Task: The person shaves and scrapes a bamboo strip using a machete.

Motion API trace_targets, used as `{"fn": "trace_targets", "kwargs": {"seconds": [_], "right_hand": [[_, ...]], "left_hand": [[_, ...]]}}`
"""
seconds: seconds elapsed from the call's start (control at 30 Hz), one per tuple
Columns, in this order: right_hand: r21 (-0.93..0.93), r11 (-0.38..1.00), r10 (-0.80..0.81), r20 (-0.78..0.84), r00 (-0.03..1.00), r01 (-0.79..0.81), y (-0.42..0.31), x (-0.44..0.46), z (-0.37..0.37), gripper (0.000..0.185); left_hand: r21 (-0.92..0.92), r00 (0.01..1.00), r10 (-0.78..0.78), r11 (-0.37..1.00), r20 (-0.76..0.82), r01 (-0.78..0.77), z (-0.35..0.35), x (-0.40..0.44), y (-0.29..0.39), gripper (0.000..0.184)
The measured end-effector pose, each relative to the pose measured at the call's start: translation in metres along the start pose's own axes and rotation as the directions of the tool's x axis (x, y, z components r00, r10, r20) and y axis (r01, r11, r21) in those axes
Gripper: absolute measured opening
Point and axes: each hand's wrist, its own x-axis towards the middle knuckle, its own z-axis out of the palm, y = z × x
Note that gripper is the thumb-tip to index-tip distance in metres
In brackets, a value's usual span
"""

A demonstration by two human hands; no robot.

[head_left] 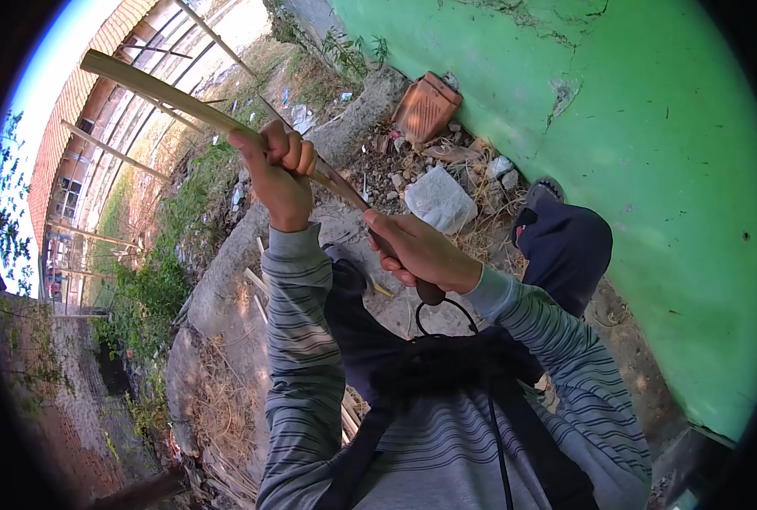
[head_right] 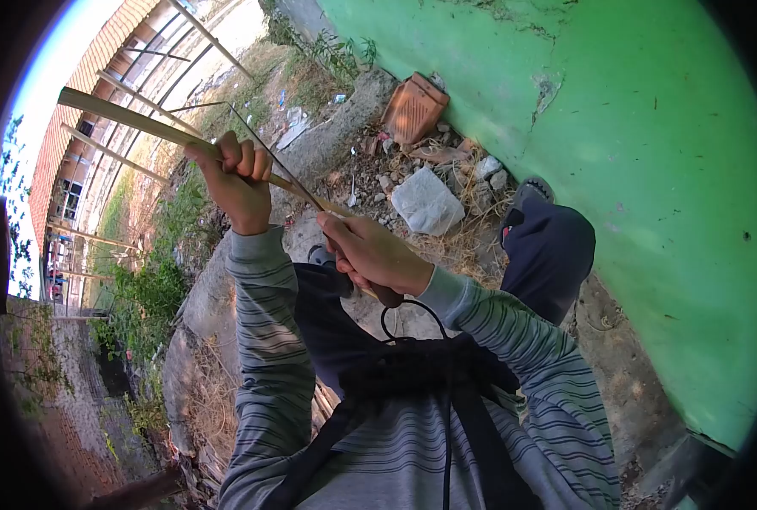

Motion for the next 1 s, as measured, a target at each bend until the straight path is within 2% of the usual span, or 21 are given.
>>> {"fn": "trace_targets", "kwargs": {"seconds": [0.1, 0.2, 0.3, 0.37, 0.4, 0.47, 0.6, 0.67, 0.8, 0.87, 1.0], "right_hand": [[0.021, 0.999, -0.034, 0.041, 0.999, 0.033, 0.010, 0.003, -0.005, 0.058], [0.010, 1.000, -0.029, 0.020, 0.999, 0.028, 0.032, 0.008, -0.014, 0.058], [0.040, 0.998, 0.046, 0.014, 0.999, -0.046, 0.031, 0.009, -0.014, 0.053], [0.066, 0.997, 0.030, 0.031, 0.999, -0.032, 0.021, 0.011, -0.011, 0.054], [0.064, 0.997, 0.030, 0.027, 0.999, -0.032, 0.015, 0.013, -0.012, 0.054], [-0.046, 0.997, -0.063, 0.041, 0.997, 0.065, 0.007, 0.016, -0.012, 0.057], [-0.064, 0.998, -0.017, -0.044, 0.999, 0.014, 0.058, 0.036, -0.035, 0.056], [0.010, 0.987, 0.162, -0.147, 0.976, -0.163, 0.094, 0.041, -0.052, 0.055], [0.089, 0.978, 0.197, -0.128, 0.972, -0.187, 0.093, 0.040, -0.052, 0.056], [0.055, 0.997, 0.063, -0.049, 0.997, -0.060, 0.072, 0.042, -0.045, 0.054], [0.020, 0.999, -0.037, 0.016, 0.999, 0.037, 0.064, 0.043, -0.044, 0.054]], "left_hand": [[0.011, 0.998, 0.055, 0.998, 0.017, -0.055, 0.009, -0.005, 0.000, 0.058], [0.001, 0.994, 0.074, 0.997, -0.077, -0.074, 0.012, -0.004, 0.004, 0.058], [-0.047, 0.992, 0.044, 0.998, -0.119, -0.049, 0.006, -0.004, 0.004, 0.061], [-0.017, 0.998, 0.011, 1.000, 0.067, -0.009, -0.005, -0.002, 0.002, 0.063], [-0.022, 0.998, 0.011, 1.000, 0.068, -0.010, -0.004, -0.001, 0.001, 0.063], [-0.025, 0.987, -0.028, 0.999, 0.156, 0.032, -0.002, -0.003, 0.002, 0.065], [-0.023, 0.991, -0.018, 1.000, 0.132, 0.021, 0.000, -0.002, 0.002, 0.065], [-0.025, 0.992, -0.030, 0.999, 0.123, 0.033, -0.008, -0.002, 0.000, 0.066], [-0.049, 0.986, -0.029, 0.998, 0.165, 0.037, -0.006, -0.005, 0.000, 0.066], [-0.027, 0.978, -0.019, 0.999, 0.208, 0.025, -0.001, -0.004, 0.001, 0.066], [-0.045, 0.972, -0.034, 0.998, 0.233, 0.046, 0.002, -0.002, 0.000, 0.066]]}}
